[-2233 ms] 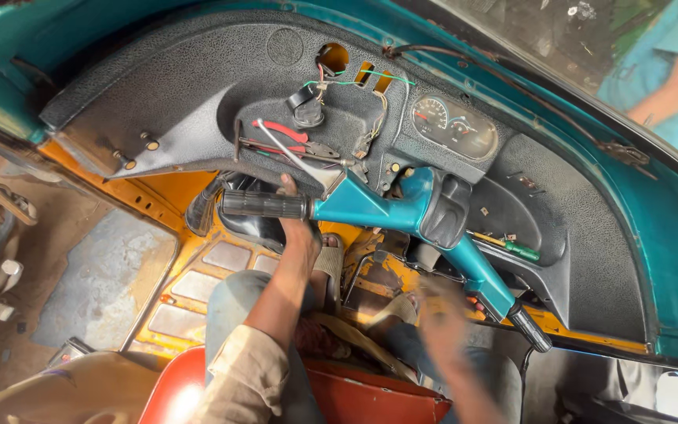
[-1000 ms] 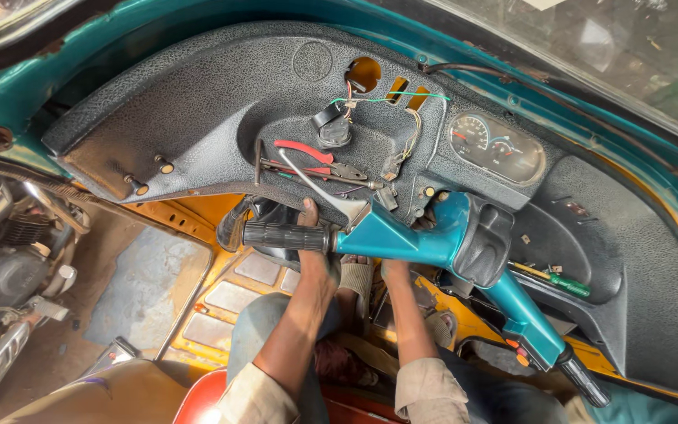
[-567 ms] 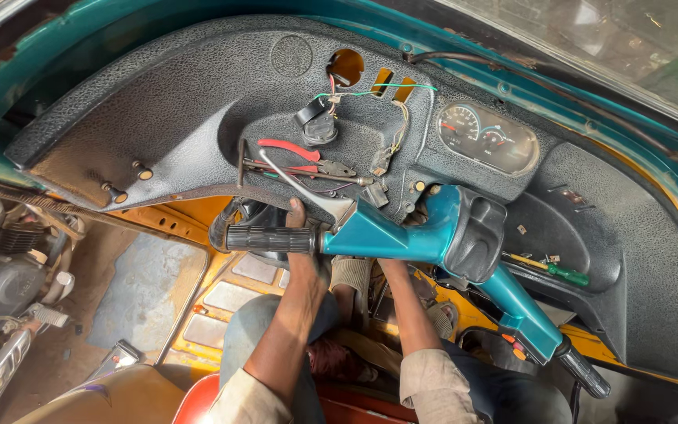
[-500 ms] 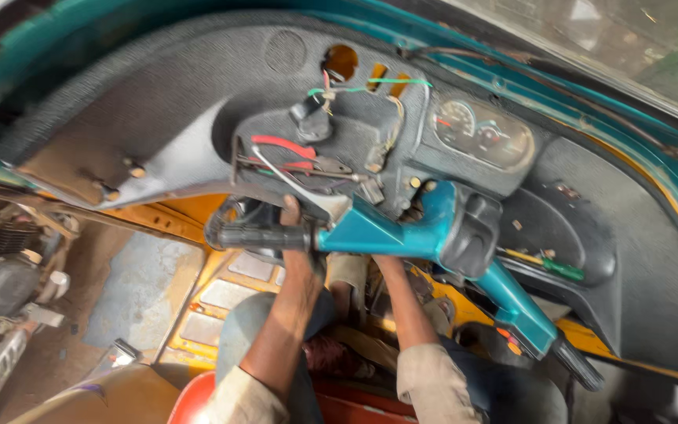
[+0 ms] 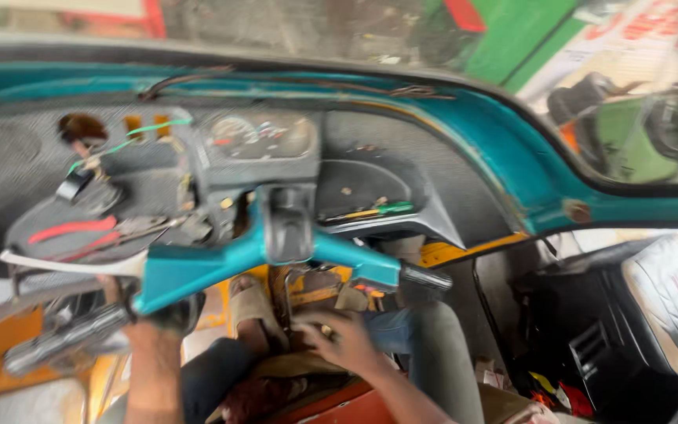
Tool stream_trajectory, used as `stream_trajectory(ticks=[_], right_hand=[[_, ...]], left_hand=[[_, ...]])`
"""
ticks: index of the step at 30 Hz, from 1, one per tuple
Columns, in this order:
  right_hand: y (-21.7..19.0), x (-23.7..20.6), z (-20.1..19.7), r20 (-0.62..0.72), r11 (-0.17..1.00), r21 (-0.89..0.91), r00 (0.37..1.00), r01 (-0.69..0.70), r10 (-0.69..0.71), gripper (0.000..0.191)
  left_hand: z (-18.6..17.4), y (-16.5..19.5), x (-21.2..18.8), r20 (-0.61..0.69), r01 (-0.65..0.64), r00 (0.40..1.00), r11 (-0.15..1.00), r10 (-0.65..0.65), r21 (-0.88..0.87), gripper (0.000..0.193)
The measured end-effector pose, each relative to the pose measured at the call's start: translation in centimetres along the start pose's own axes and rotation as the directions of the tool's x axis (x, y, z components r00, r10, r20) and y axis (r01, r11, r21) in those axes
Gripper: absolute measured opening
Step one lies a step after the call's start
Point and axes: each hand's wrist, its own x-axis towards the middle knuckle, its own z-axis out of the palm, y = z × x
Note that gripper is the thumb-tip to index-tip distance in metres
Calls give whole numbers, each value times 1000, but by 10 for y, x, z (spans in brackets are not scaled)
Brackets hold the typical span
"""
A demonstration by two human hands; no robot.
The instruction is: The person sits in the driver's seat of an auto rickshaw and uses a screwdriver to remove and reinstall screws along the dashboard trim panel, holding the panel with the other hand while working around the steering column and instrument area.
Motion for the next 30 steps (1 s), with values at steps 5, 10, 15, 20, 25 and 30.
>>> stream_trajectory(ticks=[5,10,15,20,25,30], right_hand=[[8,11,-138,-239,907,-27,884,-420,402,24],[62,85,-214,-161,837,-444,947,-321,278,30],[80,110,-215,207,629,-777,937,-17,281,54],[83,118,-222,216,618,-779,880,-105,422,36],[95,121,-235,77,794,-517,906,-320,416,25],[117,123,-239,-75,752,-653,996,-91,56,25]], left_hand=[[9,0,-3,-37,44,998,999,-45,-22,70],[25,9,-18,-58,55,997,998,-57,-29,67],[31,16,-24,-75,63,995,998,-65,-26,63],[31,13,-20,-89,65,994,998,-66,-13,60],[24,6,-19,-98,43,994,999,-42,4,57],[12,-1,-14,-108,41,993,999,-40,8,54]])
